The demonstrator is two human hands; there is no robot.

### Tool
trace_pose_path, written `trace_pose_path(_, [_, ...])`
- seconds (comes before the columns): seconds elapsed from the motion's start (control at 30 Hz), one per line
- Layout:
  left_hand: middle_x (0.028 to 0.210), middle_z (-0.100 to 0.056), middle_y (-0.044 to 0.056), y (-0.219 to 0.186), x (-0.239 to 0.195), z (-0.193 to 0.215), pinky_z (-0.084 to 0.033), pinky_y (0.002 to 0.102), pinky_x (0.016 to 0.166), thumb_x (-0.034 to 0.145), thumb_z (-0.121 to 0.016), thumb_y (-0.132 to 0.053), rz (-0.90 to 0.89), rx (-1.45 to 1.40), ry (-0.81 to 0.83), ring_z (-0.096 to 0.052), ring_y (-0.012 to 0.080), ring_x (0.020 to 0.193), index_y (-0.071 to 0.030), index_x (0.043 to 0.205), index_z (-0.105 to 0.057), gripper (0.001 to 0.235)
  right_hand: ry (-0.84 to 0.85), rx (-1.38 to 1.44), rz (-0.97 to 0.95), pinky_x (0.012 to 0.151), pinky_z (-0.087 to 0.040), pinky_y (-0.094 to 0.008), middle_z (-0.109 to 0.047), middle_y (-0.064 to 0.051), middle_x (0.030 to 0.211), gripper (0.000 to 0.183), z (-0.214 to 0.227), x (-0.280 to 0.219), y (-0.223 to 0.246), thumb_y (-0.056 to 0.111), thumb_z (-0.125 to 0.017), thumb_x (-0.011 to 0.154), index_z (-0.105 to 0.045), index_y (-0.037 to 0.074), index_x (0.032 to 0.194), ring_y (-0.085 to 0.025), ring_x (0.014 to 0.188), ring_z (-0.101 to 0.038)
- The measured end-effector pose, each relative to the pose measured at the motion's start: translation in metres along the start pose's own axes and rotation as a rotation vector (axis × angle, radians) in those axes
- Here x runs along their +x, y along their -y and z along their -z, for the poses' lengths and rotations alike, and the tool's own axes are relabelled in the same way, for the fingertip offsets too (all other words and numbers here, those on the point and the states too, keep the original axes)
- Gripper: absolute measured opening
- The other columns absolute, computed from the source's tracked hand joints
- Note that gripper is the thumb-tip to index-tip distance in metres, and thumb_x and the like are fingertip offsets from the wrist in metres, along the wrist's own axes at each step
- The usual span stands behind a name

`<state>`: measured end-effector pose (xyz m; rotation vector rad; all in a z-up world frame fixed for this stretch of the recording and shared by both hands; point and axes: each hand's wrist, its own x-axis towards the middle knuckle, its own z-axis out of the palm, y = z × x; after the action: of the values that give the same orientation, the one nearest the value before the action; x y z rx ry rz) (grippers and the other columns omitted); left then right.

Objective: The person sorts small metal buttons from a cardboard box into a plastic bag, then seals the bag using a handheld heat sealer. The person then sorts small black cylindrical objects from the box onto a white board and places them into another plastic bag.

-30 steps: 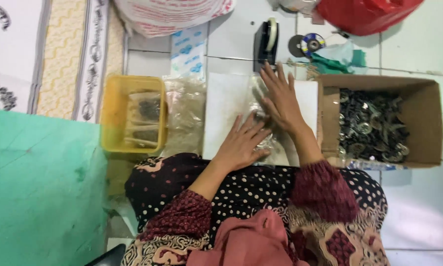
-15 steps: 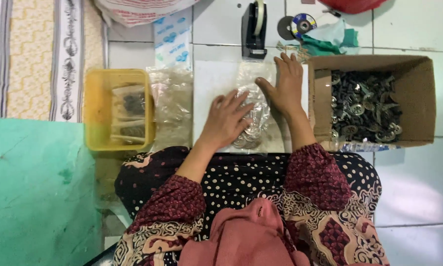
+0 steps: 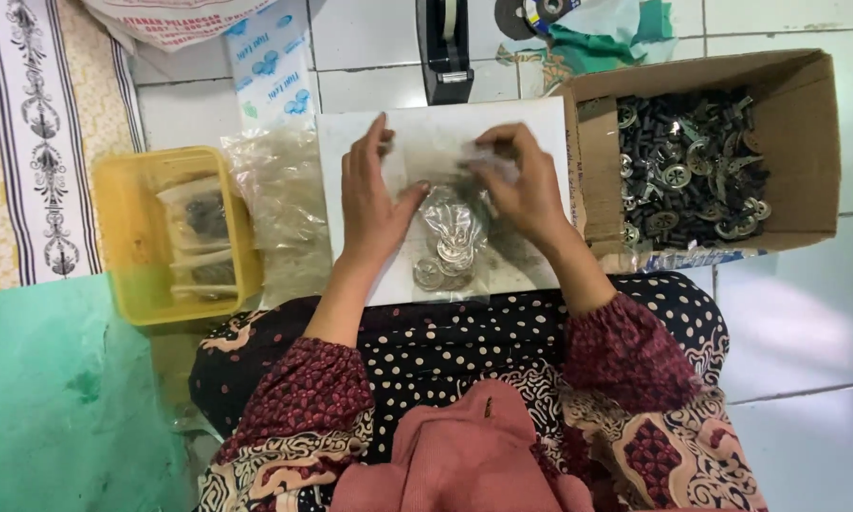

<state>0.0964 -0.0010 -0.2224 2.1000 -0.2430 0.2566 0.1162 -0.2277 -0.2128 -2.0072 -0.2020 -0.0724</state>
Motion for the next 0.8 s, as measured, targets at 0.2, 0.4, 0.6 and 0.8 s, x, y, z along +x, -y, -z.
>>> trace_pose_path(0.2, [0.096,-0.058,-0.015,-0.004,0.004,0.008,-0.040,0.034,0.089,0.092,-0.071,-0.011,-0.006,0.102,0.077,-0.053,0.0140,0.097,-0.032,0.101,-0.074,0.023,0.131,-0.099,0.316,0.106,-0.049,-0.047,-0.071,-0.011,0.122,0.023,0.010,-0.015,-0.013,0.009,-0.077,0.090,-0.076,0.011,0.113,-0.036,0.122,-0.062])
trace_pose_path(0.4, [0.094,-0.061,-0.013,-0.009,0.012,0.011,-0.043,0.032,0.086,0.095,-0.068,-0.003,-0.007,0.092,0.067,-0.055,0.0147,0.091,-0.028,0.092,-0.075,0.026,0.035,-0.141,0.268,0.094,-0.052,-0.041,-0.071,-0.009,0.114,0.019,0.014,-0.006,0.001,-0.006,-0.071,0.092,-0.077,0.011,0.097,-0.033,0.109,-0.064])
trace_pose_path(0.6, [0.097,-0.058,-0.001,-0.017,0.020,0.013,-0.045,0.034,0.083,0.097,-0.051,0.002,-0.084,0.082,0.060,-0.052,0.0223,0.089,-0.020,0.091,-0.074,0.033,0.072,-0.323,0.234,0.093,-0.053,-0.041,-0.064,-0.009,0.114,0.020,0.014,-0.003,0.021,-0.005,-0.065,0.092,-0.077,0.011,0.094,-0.032,0.108,-0.057])
trace_pose_path(0.8, [0.095,-0.046,0.000,-0.015,0.022,0.009,-0.044,0.038,0.078,0.093,-0.079,-0.024,-0.135,0.258,0.084,-0.046,0.0224,0.086,-0.017,0.108,-0.070,0.020,0.140,-0.292,0.206,0.096,-0.051,-0.044,-0.060,-0.011,0.111,0.028,0.021,-0.002,0.008,-0.001,-0.054,0.094,-0.076,0.011,0.107,-0.033,0.105,-0.054])
